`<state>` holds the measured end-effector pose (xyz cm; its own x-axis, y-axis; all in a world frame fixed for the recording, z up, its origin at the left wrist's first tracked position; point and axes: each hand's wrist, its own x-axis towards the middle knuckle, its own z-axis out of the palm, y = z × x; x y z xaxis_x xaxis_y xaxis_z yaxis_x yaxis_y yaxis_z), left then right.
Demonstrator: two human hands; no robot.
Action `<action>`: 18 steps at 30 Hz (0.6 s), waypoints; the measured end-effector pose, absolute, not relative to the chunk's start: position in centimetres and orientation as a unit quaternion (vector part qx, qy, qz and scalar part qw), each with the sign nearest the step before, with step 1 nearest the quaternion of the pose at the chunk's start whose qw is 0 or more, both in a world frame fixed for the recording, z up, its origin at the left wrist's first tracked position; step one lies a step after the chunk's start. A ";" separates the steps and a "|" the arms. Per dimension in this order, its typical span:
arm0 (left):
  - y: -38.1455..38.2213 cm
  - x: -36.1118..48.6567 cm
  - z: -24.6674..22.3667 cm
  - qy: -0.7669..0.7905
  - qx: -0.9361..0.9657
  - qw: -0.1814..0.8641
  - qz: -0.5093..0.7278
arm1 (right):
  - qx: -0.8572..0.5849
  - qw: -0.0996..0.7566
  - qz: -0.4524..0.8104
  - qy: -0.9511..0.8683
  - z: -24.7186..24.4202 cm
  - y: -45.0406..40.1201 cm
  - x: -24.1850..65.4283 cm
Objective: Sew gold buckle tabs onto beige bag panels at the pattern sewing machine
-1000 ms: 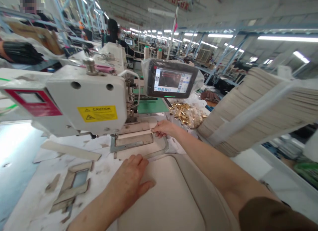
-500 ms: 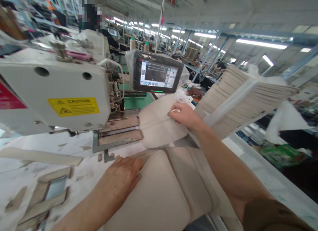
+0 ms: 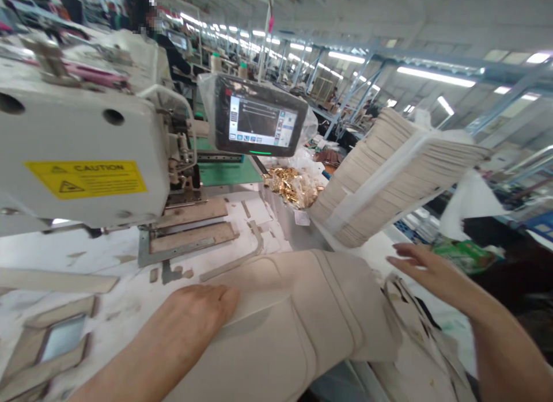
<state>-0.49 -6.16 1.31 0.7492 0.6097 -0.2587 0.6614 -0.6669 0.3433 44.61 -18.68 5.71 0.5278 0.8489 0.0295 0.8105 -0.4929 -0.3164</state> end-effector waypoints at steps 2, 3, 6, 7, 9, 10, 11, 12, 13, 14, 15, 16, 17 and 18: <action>-6.1 -0.6 1.2 0.361 0.905 0.213 -0.071 | -0.873 0.123 0.131 -0.454 2.5 -18.3 42.5; -6.0 -0.6 1.2 0.363 0.904 0.213 -0.074 | -0.877 0.108 0.146 -0.446 1.1 -18.2 41.6; -5.9 -0.7 1.0 0.363 0.904 0.210 -0.079 | -0.874 0.092 0.160 -0.449 -1.6 -18.3 40.2; -5.8 -0.7 0.9 0.362 0.906 0.206 -0.078 | -0.871 0.097 0.159 -0.455 -2.0 -18.4 40.1; -5.7 -0.8 0.9 0.364 0.906 0.203 -0.078 | -0.880 0.103 0.138 -0.443 -2.2 -18.5 40.5; -5.7 -0.8 0.9 0.367 0.904 0.204 -0.078 | -0.892 0.101 0.124 -0.422 -2.2 -18.5 40.9; -5.7 -0.9 0.9 0.370 0.902 0.206 -0.078 | -0.905 0.098 0.117 -0.398 -2.2 -18.5 41.2; -5.6 -0.9 0.9 0.373 0.901 0.209 -0.080 | -0.913 0.094 0.121 -0.379 -2.1 -18.5 41.4; -5.6 -1.0 0.9 0.374 0.899 0.211 -0.082 | -0.915 0.093 0.135 -0.370 -2.0 -18.5 41.4; -5.6 -1.0 1.0 0.373 0.899 0.212 -0.082 | -0.912 0.095 0.146 -0.372 -1.9 -18.5 41.2; -5.6 -1.0 1.0 0.370 0.900 0.213 -0.082 | -0.908 0.103 0.144 -0.378 -1.7 -18.5 40.8; -5.6 -1.1 1.0 0.367 0.902 0.213 -0.081 | -0.907 0.118 0.126 -0.384 -1.3 -18.5 40.3; -5.5 -1.1 1.0 0.365 0.902 0.214 -0.080 | -0.906 0.142 0.096 -0.387 -0.9 -18.4 39.6; -5.5 -1.1 1.0 0.364 0.903 0.216 -0.078 | -0.901 0.179 0.071 -0.389 -0.4 -18.4 38.8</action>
<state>-1.13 -5.53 1.02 0.7227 0.6238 -0.2977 0.6910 -0.6415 0.3331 38.76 -18.37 -0.40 0.6873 0.7263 0.0110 0.6754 -0.6334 -0.3777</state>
